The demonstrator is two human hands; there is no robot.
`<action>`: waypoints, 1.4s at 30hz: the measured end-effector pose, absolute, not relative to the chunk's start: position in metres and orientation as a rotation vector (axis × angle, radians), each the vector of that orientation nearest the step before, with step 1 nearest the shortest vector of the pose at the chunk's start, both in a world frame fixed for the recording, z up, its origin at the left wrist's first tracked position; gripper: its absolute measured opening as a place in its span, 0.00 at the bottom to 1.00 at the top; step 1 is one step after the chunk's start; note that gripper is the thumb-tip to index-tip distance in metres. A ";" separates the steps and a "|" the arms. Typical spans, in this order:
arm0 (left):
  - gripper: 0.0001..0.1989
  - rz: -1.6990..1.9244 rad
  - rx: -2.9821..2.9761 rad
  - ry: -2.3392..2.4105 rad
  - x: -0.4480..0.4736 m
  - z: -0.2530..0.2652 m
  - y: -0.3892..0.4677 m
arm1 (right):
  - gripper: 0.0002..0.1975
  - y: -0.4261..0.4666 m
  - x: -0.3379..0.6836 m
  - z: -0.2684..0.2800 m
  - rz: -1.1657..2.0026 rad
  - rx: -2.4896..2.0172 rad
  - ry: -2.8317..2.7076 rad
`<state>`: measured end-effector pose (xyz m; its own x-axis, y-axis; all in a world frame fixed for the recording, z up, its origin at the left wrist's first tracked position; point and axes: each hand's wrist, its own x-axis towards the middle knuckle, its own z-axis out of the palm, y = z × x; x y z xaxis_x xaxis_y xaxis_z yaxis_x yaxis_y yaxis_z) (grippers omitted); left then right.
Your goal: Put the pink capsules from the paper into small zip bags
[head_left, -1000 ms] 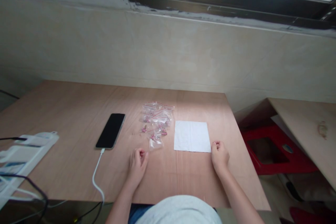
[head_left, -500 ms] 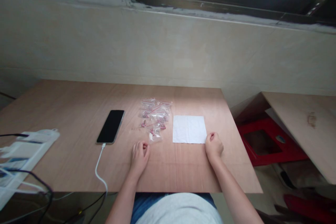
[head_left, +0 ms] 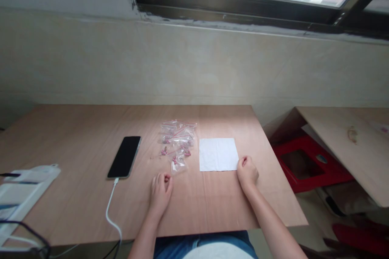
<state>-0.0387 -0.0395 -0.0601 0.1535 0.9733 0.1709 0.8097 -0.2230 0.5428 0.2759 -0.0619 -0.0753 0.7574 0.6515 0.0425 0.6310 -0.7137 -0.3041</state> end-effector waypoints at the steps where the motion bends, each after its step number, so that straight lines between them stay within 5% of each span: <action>1: 0.02 0.709 2.112 1.707 -0.039 -0.061 -0.039 | 0.11 -0.062 0.275 -0.075 0.102 -2.661 -0.996; 42: 0.03 0.667 2.094 1.708 -0.038 -0.052 -0.039 | 0.10 -0.063 0.275 -0.073 0.117 -2.659 -0.990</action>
